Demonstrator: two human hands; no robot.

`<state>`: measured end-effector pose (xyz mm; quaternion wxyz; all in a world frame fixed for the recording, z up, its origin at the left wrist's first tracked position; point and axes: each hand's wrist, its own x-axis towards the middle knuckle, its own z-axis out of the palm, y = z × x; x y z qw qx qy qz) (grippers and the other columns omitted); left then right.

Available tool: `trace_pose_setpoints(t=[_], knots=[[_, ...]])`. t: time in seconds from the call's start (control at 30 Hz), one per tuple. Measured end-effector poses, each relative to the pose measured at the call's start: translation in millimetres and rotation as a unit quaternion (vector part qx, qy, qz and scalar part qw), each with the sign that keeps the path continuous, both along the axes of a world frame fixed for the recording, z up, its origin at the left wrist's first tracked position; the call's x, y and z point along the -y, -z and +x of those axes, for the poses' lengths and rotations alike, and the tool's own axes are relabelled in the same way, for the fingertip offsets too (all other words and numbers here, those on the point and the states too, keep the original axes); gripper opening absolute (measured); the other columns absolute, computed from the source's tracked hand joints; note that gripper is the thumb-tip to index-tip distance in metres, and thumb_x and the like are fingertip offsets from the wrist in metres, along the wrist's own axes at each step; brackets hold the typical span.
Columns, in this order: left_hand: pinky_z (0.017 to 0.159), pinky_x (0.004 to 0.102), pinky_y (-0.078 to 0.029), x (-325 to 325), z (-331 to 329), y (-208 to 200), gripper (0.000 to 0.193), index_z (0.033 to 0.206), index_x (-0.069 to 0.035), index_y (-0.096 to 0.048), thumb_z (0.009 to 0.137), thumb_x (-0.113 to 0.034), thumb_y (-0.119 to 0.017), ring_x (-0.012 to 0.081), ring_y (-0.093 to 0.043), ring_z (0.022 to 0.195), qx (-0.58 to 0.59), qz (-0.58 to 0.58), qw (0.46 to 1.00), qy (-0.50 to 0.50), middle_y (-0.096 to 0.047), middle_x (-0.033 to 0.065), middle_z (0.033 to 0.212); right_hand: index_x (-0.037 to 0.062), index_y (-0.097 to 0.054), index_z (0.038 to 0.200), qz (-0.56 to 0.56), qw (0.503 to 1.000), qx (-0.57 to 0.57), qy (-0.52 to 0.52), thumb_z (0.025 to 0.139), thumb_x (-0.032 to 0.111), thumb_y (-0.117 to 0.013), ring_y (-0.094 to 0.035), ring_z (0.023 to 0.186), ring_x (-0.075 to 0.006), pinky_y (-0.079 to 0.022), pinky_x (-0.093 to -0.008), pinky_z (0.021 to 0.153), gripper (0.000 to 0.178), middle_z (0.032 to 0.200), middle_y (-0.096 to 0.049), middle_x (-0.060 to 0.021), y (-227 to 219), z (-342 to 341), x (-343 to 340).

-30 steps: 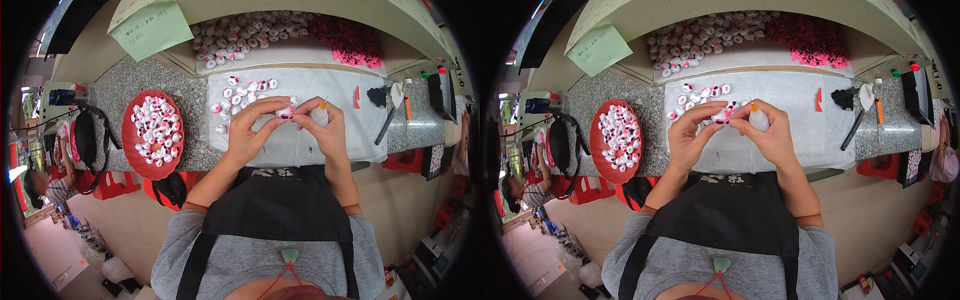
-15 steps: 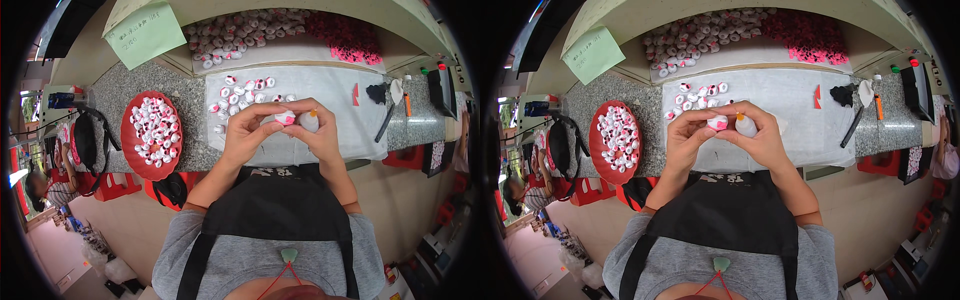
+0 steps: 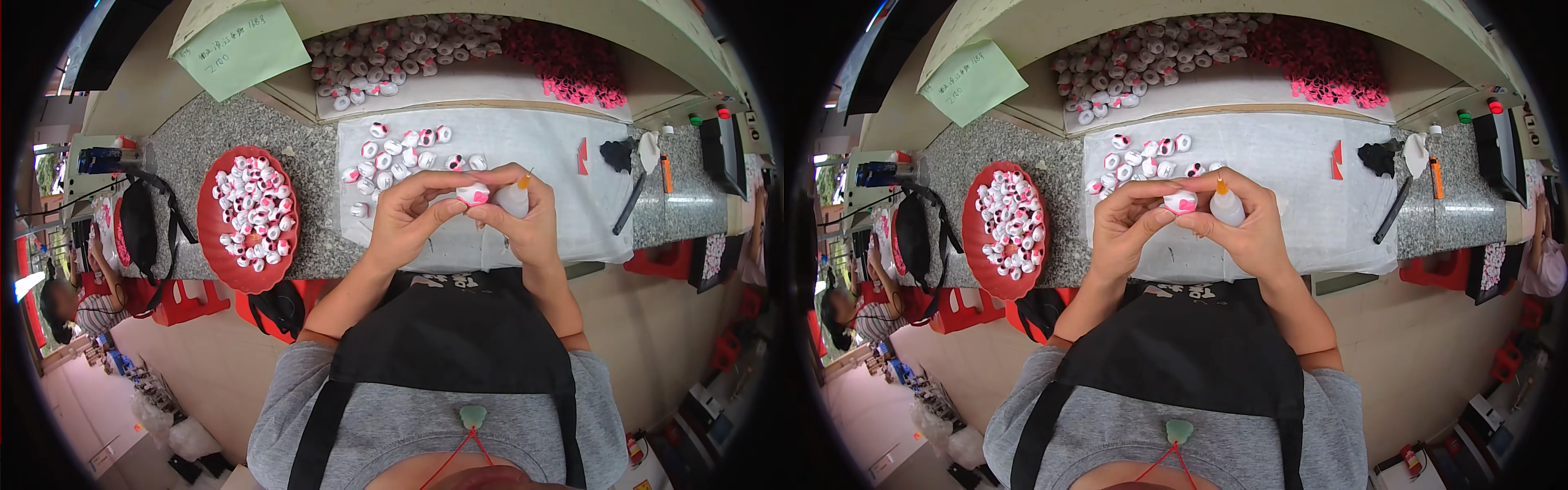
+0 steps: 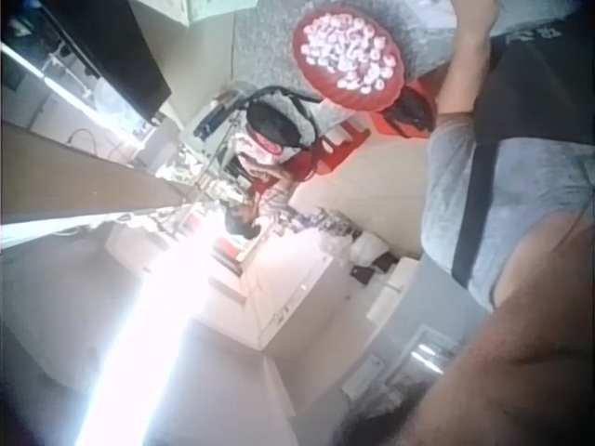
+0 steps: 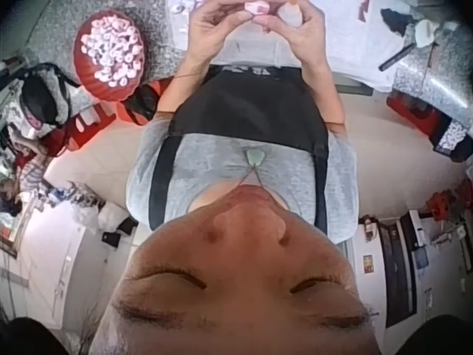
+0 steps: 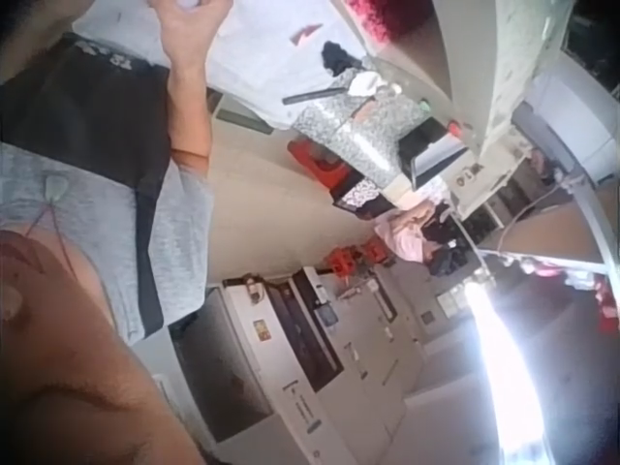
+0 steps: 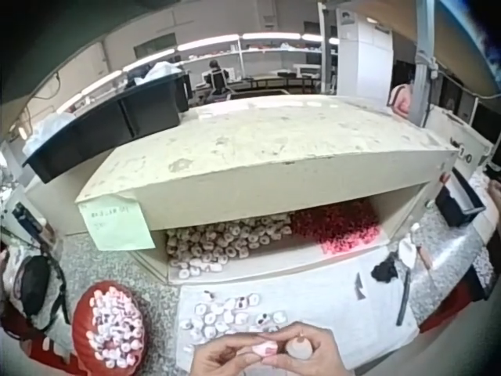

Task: Applying glue and joining small toy parts to assemble character figurines at a factory workbench.

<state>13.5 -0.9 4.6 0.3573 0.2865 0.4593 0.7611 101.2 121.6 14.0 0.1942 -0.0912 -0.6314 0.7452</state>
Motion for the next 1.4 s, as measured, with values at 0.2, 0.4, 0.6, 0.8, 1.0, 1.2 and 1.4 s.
trace_pose_setpoints(t=[0.2, 0.4, 0.6, 0.8, 1.0, 1.2, 1.4], knots=[[0.079, 0.0260, -0.039, -6, 0, 4, 0.023, 0.096, 0.003, -0.051, 0.073, 0.002, -0.053, 0.0148, -0.050, 0.090, -0.040, 0.003, 0.998, -0.039, -0.054, 0.0105, 0.094, -0.0046, -0.053, 0.091, -0.018, 1.000, 0.008, -0.002, 0.066, -0.001, -0.057, -0.050, 0.054, -0.0106, -0.041, -0.0207, 0.047, 0.026, 0.072, -0.055, -0.0089, 0, -4, -4], [0.078, 0.0252, -0.039, -1, -2, -5, 0.022, 0.094, 0.003, -0.052, 0.072, 0.001, -0.055, 0.0141, -0.050, 0.087, -0.037, -0.021, 0.997, -0.071, -0.054, 0.0099, 0.093, -0.0017, -0.055, 0.091, -0.042, 0.999, -0.010, -0.022, 0.065, -0.002, -0.058, -0.047, 0.058, -0.0077, -0.040, -0.0192, 0.050, 0.026, 0.071, -0.052, -0.0053, -5, -8, 0], [0.073, 0.0258, -0.039, -5, -2, 6, 0.019, 0.090, 0.002, -0.052, 0.072, -0.004, -0.056, 0.0114, -0.050, 0.081, -0.016, 0.023, 1.000, 0.008, -0.053, 0.0061, 0.086, -0.0035, -0.050, 0.082, -0.022, 0.994, 0.044, 0.097, 0.062, -0.003, -0.057, -0.046, 0.055, -0.0118, -0.036, -0.0207, 0.047, 0.021, 0.069, -0.049, -0.0071, 6, -1, 10], [0.063, 0.0226, -0.041, 4, 16, -6, 0.018, 0.090, 0.000, -0.053, 0.073, -0.003, -0.053, 0.0093, -0.051, 0.071, -0.051, 0.086, 0.993, -0.057, -0.055, 0.0061, 0.083, -0.0037, -0.044, 0.088, -0.077, 0.997, 0.008, 0.010, 0.066, -0.002, -0.053, -0.045, 0.054, -0.0137, -0.038, -0.0228, 0.048, 0.024, 0.073, -0.049, -0.0114, 7, 9, 12], [0.061, 0.0226, -0.042, -1, 14, -3, 0.017, 0.090, -0.001, -0.054, 0.073, -0.005, -0.052, 0.0097, -0.052, 0.067, -0.068, 0.055, 0.995, -0.052, -0.057, 0.0069, 0.081, -0.0023, -0.045, 0.090, -0.092, 0.996, -0.007, 0.003, 0.068, 0.001, -0.055, -0.045, 0.055, -0.0122, -0.036, -0.0206, 0.048, 0.024, 0.071, -0.048, -0.0077, 14, 9, 3], [0.071, 0.0287, -0.040, 2, -4, 24, 0.018, 0.086, -0.003, -0.056, 0.068, -0.005, -0.057, 0.0192, -0.053, 0.079, -0.272, -0.090, 0.951, -0.113, -0.056, 0.0071, 0.083, -0.0041, -0.048, 0.095, 0.031, 0.995, 0.093, 0.007, 0.068, -0.001, -0.054, -0.045, 0.057, -0.0112, -0.036, -0.0209, 0.051, 0.028, 0.073, -0.049, -0.0068, 29, -2, -2], [0.080, 0.0365, -0.033, 9, -26, 56, 0.029, 0.088, -0.010, -0.057, 0.059, -0.009, -0.063, 0.0262, -0.041, 0.093, -0.558, -0.218, 0.789, -0.137, -0.045, 0.0074, 0.098, -0.0019, -0.049, 0.099, 0.023, 0.966, 0.104, 0.238, 0.069, 0.001, -0.053, -0.050, 0.084, -0.0150, -0.039, -0.0245, 0.073, 0.031, 0.094, -0.051, -0.0121, 53, -2, -19]])
